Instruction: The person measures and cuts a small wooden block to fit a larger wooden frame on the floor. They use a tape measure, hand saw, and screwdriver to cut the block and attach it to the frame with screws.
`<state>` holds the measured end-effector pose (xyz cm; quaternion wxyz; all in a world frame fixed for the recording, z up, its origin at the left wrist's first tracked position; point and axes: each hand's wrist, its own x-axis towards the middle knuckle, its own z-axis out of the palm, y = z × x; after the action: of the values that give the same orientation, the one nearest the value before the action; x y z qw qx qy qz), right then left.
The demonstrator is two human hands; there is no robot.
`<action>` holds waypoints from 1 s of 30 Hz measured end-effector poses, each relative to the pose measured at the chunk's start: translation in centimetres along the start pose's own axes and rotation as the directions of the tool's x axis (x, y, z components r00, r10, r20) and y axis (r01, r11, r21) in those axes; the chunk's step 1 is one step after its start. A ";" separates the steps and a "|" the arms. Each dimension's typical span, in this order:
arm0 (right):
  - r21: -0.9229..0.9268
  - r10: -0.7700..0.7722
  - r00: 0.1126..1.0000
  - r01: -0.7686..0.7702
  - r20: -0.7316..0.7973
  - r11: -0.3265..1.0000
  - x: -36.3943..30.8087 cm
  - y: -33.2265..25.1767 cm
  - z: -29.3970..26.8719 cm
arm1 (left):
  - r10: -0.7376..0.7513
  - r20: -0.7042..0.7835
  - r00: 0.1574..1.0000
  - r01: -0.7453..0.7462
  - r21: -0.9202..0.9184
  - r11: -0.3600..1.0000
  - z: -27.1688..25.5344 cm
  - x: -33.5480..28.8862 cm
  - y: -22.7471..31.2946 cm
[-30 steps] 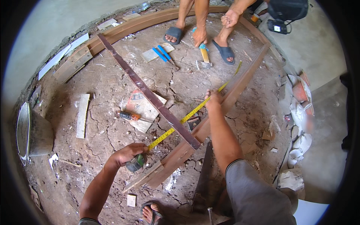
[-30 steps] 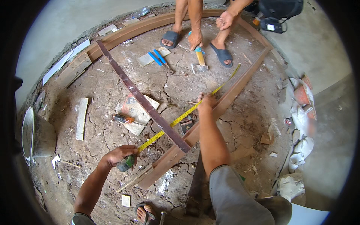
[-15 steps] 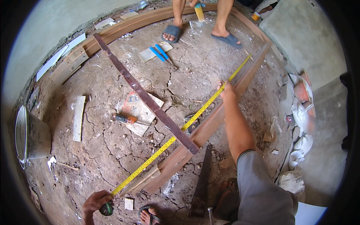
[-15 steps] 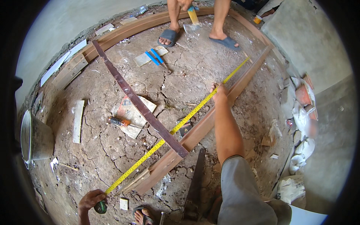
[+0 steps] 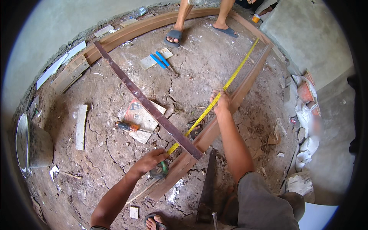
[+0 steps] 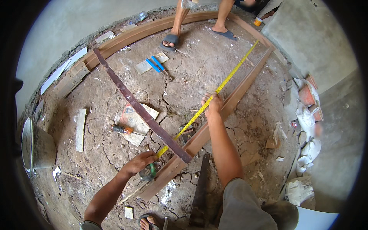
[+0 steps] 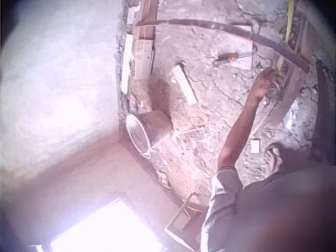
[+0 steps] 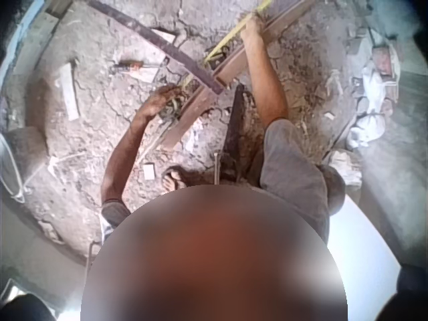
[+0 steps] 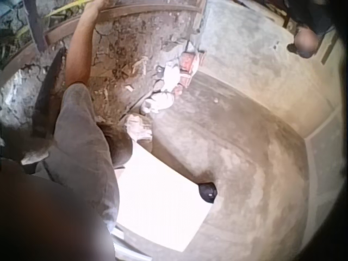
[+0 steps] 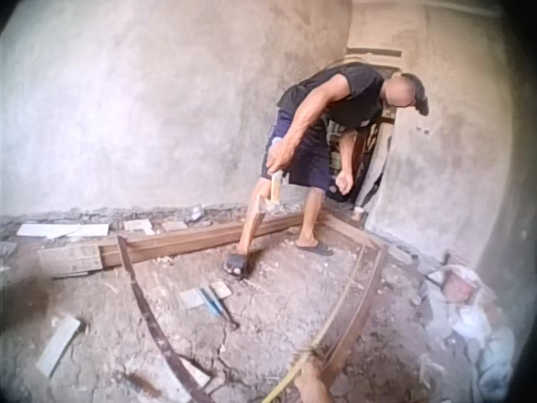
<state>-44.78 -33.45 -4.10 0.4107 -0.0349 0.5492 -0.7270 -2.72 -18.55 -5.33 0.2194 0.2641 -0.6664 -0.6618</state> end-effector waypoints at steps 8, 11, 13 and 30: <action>-0.062 0.006 0.997 -0.011 -0.082 0.998 13.1 -6.0 -0.3 | -0.447 -0.073 0.891 0.433 -0.156 0.888 -1.2 -6.0 3.7; -0.043 0.007 0.996 -0.011 -0.088 0.999 17.2 -8.0 -1.8 | -0.634 -0.141 0.760 0.616 -0.154 0.772 -1.9 -12.5 4.5; -0.043 0.003 0.996 -0.006 -0.084 0.999 19.6 -9.1 -2.7 | -0.718 -0.221 0.660 0.712 -0.119 0.692 -1.8 -16.8 5.4; -0.133 -0.109 0.988 0.094 -0.106 0.987 29.1 -16.3 -5.5 | -0.746 -0.261 0.612 0.751 -0.104 0.653 0.1 -13.6 6.7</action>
<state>-75.87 -46.73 -4.40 0.3383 -0.0478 0.6142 -0.7113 7.19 -9.84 2.09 0.0135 0.6105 -0.4626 -0.6427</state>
